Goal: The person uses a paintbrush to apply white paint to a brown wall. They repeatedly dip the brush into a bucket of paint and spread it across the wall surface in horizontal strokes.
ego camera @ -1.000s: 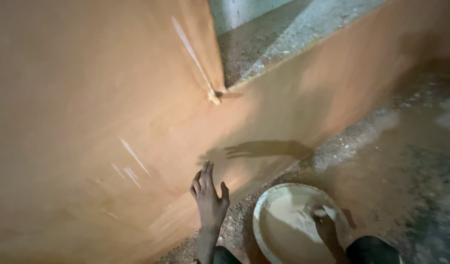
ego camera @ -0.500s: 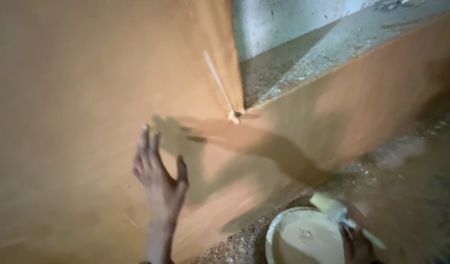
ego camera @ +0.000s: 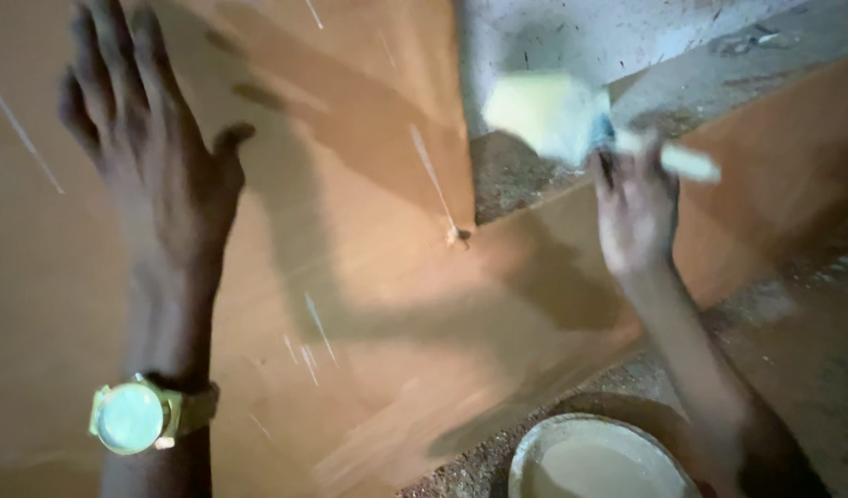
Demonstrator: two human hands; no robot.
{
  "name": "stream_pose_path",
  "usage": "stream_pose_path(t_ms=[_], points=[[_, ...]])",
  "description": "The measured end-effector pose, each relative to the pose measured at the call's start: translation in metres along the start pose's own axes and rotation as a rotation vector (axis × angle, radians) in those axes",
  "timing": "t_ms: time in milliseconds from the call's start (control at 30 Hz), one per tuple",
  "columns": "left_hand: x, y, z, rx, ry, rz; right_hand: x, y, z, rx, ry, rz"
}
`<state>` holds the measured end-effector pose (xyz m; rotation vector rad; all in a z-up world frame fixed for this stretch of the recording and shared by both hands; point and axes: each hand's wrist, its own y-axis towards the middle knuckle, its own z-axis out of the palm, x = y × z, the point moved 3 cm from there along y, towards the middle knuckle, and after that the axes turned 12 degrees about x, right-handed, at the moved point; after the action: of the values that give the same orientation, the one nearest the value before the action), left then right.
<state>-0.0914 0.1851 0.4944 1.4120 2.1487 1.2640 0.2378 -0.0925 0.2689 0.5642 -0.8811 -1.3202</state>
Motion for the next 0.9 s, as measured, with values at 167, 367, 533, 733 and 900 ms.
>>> stream_pose_path(t_ms=[167,367,533,733,900], points=[[0.005,0.024,-0.014,-0.004,0.031,-0.013,-0.017,0.102,0.105,0.179,-0.058,-0.066],[0.010,0.023,0.000,-0.064,0.004,-0.072,-0.047,0.153,0.180,0.304,-0.074,-0.081],[0.014,0.025,0.012,-0.086,0.146,-0.102,-0.079,0.132,0.201,0.337,-0.135,-0.055],[0.011,-0.003,0.006,0.067,0.132,-0.126,-0.099,0.113,0.200,0.390,-0.289,0.006],[0.011,-0.035,0.017,0.205,0.089,-0.218,-0.071,0.112,0.179,0.388,-0.574,-0.212]])
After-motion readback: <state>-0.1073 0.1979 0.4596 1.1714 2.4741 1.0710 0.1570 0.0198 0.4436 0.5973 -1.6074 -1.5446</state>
